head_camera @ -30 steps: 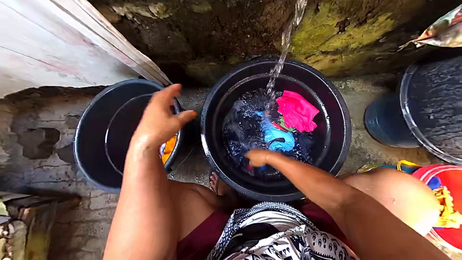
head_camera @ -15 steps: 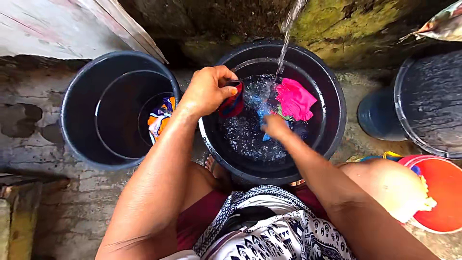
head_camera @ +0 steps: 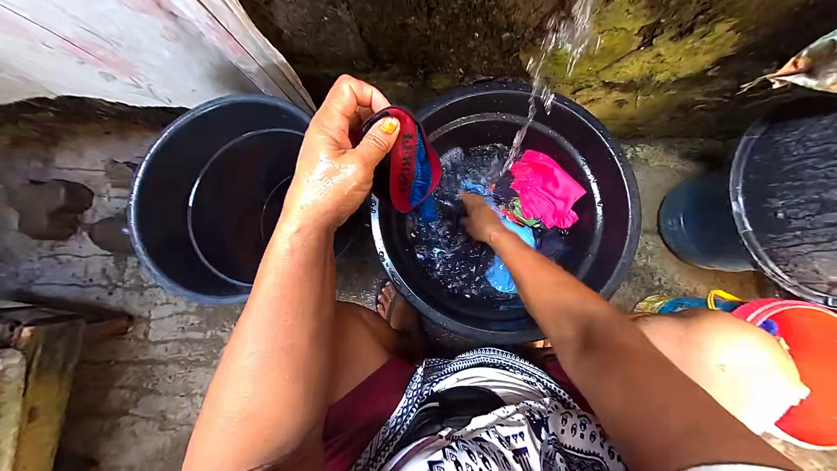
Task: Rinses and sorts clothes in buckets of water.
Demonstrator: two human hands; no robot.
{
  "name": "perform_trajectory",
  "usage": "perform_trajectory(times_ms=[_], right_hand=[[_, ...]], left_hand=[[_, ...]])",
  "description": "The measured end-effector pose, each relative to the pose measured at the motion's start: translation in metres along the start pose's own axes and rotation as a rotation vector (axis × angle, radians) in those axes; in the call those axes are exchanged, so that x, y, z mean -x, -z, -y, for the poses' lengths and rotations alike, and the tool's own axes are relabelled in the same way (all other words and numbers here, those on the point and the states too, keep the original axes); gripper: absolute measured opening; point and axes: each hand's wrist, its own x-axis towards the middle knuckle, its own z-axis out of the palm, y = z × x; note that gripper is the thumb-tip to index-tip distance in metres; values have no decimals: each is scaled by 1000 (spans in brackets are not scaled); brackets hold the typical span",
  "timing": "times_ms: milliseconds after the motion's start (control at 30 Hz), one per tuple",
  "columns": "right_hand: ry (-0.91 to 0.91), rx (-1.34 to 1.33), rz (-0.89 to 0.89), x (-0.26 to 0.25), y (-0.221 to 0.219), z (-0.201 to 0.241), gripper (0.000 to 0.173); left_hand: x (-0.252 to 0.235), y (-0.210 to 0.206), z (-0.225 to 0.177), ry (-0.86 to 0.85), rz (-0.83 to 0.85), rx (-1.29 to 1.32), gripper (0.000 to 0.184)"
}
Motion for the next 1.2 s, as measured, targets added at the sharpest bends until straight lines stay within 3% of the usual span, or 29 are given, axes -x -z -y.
perform_trajectory(times_ms=[67,167,233,300,367,433,500,567,733,800,900,967,1033,1100,1133,1200], right_hand=[[51,63,145,16,-38,10,74],[62,302,535,57,-69,24,50],[51,451,718,71,-62,22,38],[30,437,740,73,-43,6,37],[55,249,584,76,-11,-8,38],[144,11,328,86,27,-15,27],[284,-217,130,98,65,-15,20],[407,-386,44,110,99,-4,21],[699,-571,-139,139,145,40,28],[807,-475,-260,149,159,50,30],[708,-238,-550,160,169,44,31],[500,-443,-670,160,165,29,29],[333,-660,-699,156,161,13,25],[323,-669,-663,156,158,9,19],[362,-628,-622,157,156,12,19],[451,-586,-532,158,154,20,20]], left_hand=[[3,1,1,-2,12,-15,10],[6,5,1,39,42,-11,11],[4,4,-1,58,19,1,8],[3,4,1,87,-6,-11,6],[-1,2,3,112,-27,-20,6],[-2,-1,5,137,-15,-26,13],[-2,-6,4,160,56,-57,21],[0,-13,3,123,189,-109,31],[3,-52,6,111,566,-372,64],[4,-62,3,102,599,-414,54],[6,-58,-6,62,473,-353,26],[9,-46,-11,31,348,-300,21],[14,-32,-15,-18,218,-241,16],[15,-28,-16,-55,177,-230,12],[15,-32,-14,-53,215,-236,11],[15,-53,-6,-11,343,-280,29]])
